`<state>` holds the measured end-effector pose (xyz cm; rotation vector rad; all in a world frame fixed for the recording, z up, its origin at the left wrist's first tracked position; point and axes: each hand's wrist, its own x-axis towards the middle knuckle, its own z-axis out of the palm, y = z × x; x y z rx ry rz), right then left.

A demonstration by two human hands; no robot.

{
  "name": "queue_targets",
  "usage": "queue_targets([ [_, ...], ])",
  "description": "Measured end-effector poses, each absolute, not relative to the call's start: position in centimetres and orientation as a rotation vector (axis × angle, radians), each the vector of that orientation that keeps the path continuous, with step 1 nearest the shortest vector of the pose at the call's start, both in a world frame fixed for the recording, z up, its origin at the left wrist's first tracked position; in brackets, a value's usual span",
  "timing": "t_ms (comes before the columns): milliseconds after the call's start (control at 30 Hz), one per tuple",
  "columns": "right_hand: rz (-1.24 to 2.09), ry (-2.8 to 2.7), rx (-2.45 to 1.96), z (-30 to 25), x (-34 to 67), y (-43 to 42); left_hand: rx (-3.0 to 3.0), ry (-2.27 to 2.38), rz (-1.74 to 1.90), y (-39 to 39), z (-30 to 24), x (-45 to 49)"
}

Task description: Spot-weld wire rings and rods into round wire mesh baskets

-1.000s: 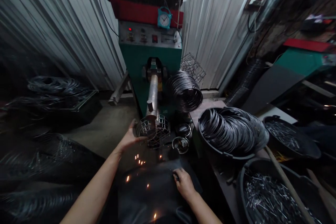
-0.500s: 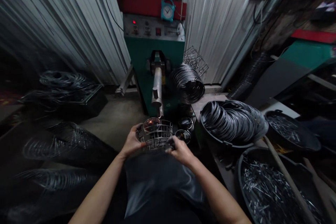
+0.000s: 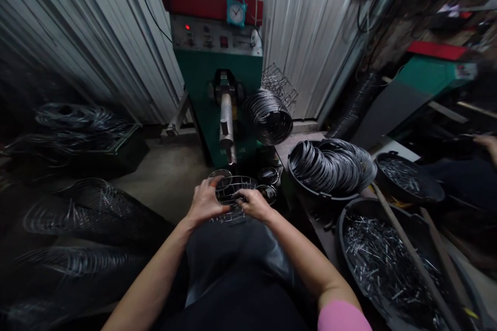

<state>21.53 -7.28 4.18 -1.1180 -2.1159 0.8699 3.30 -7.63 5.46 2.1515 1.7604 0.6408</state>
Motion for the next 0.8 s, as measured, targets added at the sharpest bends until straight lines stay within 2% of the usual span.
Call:
queue_targets([
  [200,0.791,-2.315,-0.987,4.5,22.6,-7.0,2.155,1.74,0.652,-7.3,5.0,3.0],
  [800,0.692,-2.324,-0.929,2.8,22.2,-4.6,2.14,1.705,0.585,-4.3,4.1,2.7],
])
